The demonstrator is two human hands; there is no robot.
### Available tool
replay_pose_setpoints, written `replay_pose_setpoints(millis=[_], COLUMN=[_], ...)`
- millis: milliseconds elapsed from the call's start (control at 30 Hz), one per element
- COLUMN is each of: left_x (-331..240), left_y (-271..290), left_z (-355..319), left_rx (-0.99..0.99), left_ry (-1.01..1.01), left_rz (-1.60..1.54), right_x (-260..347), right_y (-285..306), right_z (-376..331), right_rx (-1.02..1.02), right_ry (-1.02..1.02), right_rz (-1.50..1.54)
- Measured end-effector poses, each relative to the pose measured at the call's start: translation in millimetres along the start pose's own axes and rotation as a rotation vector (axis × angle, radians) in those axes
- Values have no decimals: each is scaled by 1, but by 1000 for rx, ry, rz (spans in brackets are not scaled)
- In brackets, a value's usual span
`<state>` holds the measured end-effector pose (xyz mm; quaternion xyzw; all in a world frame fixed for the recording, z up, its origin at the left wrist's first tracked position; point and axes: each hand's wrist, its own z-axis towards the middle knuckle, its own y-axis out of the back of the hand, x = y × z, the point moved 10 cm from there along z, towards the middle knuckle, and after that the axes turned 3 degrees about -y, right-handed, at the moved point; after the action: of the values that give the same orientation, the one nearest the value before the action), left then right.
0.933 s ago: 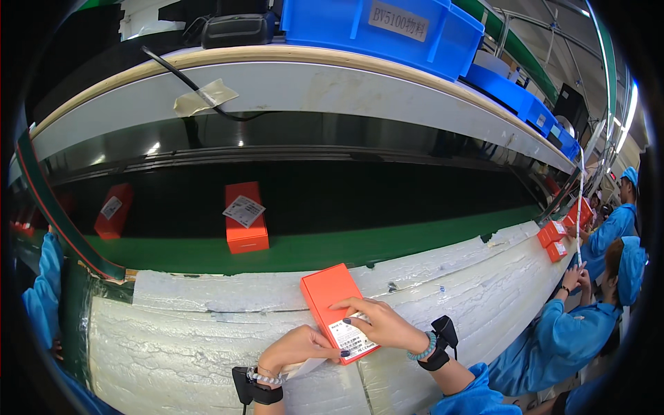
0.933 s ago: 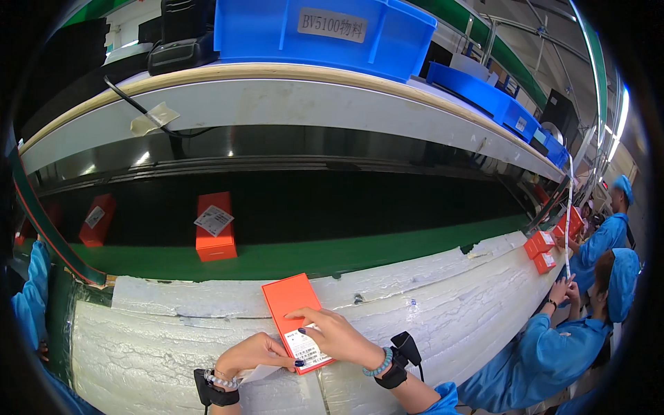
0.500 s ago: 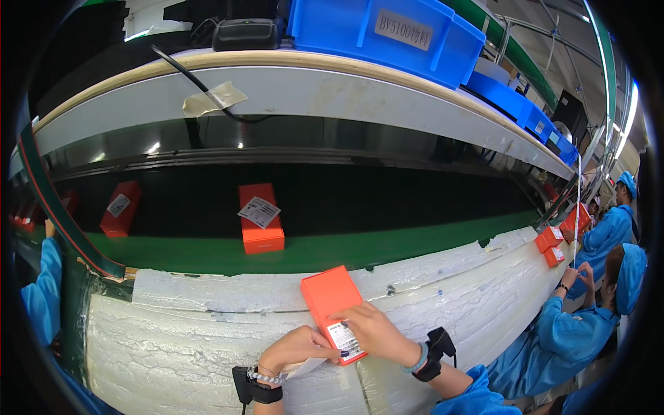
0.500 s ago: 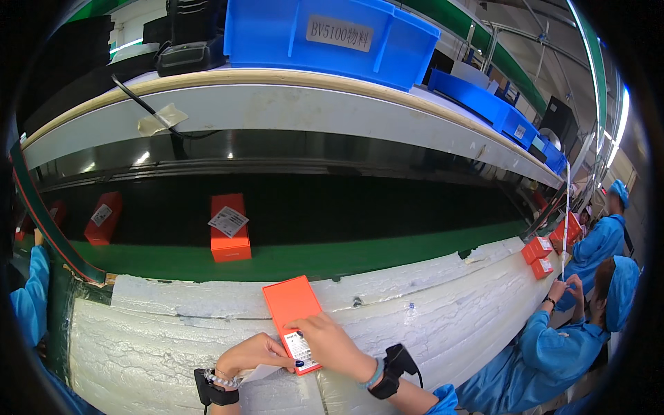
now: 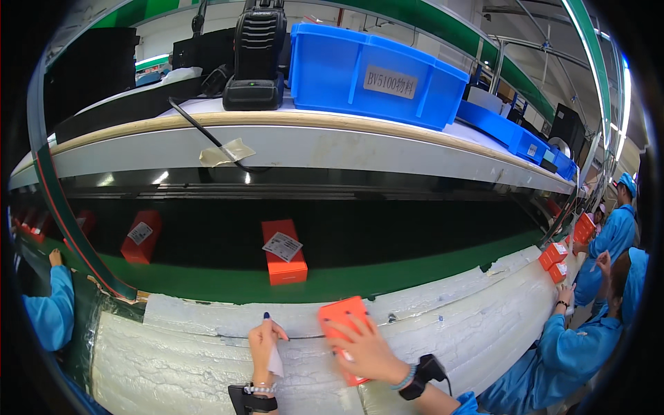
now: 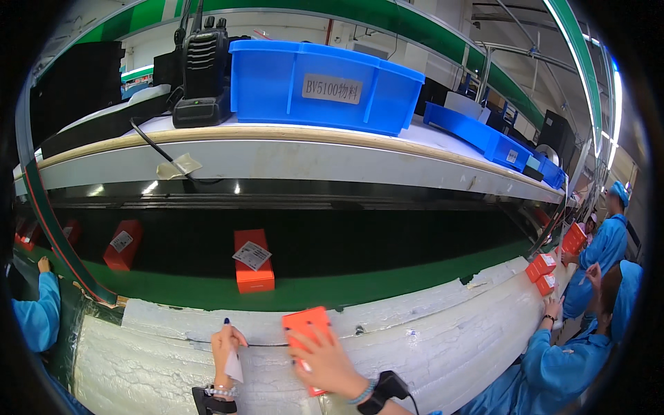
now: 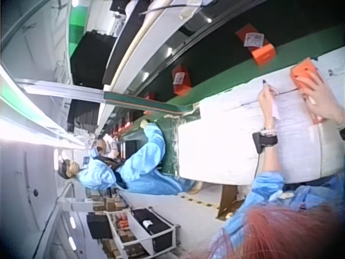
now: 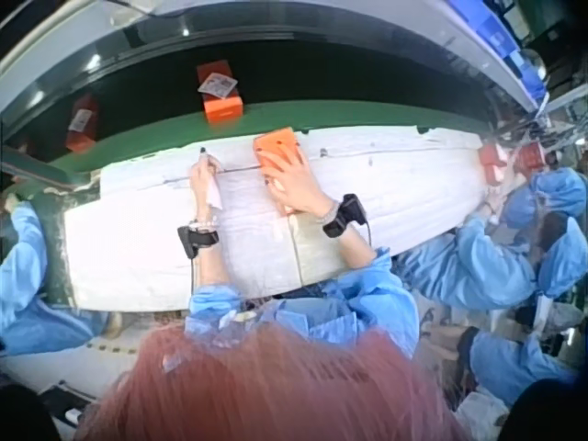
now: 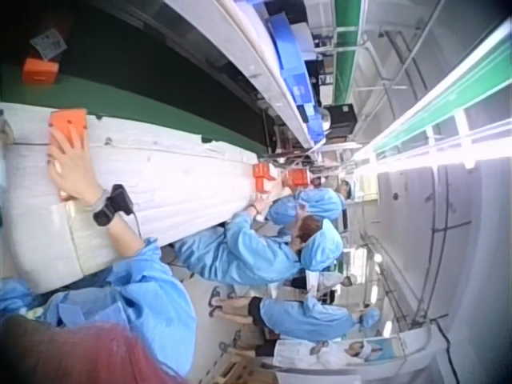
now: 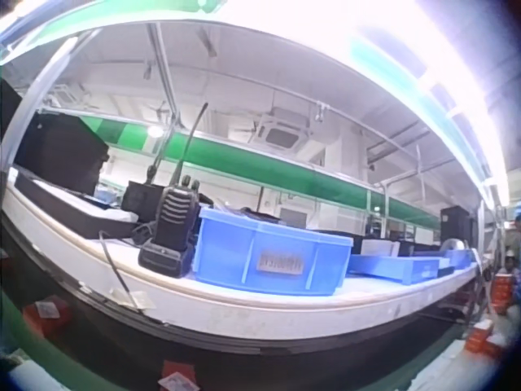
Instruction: Applying adhesive labels to small red boxes on a conveyor belt.
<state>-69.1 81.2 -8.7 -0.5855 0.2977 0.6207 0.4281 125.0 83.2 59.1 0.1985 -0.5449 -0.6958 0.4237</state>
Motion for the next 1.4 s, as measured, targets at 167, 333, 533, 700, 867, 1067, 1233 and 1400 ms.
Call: replay_pose_setpoints(millis=[167,333,533,700,867,1067,1233,1400], left_x=[-23,-25,-15,-15,-23,-17,-23,-22], left_y=[-17,-24,-12,-13,-16,-15,-15,-20], left_z=[-1,2,3,1,-1,3,4,3], left_rx=[-50,-52,-114,-115,-166,-134,-185,-159], left_ry=[-301,-304,-177,-149,-252,-175,-237,-203], left_rz=[576,691,591,614,520,594,563,587], right_x=[-141,-217,-126,-90,-110,-80,-22,7], right_y=[41,75,18,-40,-61,-10,26,24], right_z=[-77,-104,43,136,170,118,13,-66], right_rx=[-102,-100,-102,-25,-118,-252,-211,-204], right_ry=[-377,-669,-213,-273,-431,-407,-361,-436], right_rz=[-147,-478,-157,-241,-215,-138,-149,-43])
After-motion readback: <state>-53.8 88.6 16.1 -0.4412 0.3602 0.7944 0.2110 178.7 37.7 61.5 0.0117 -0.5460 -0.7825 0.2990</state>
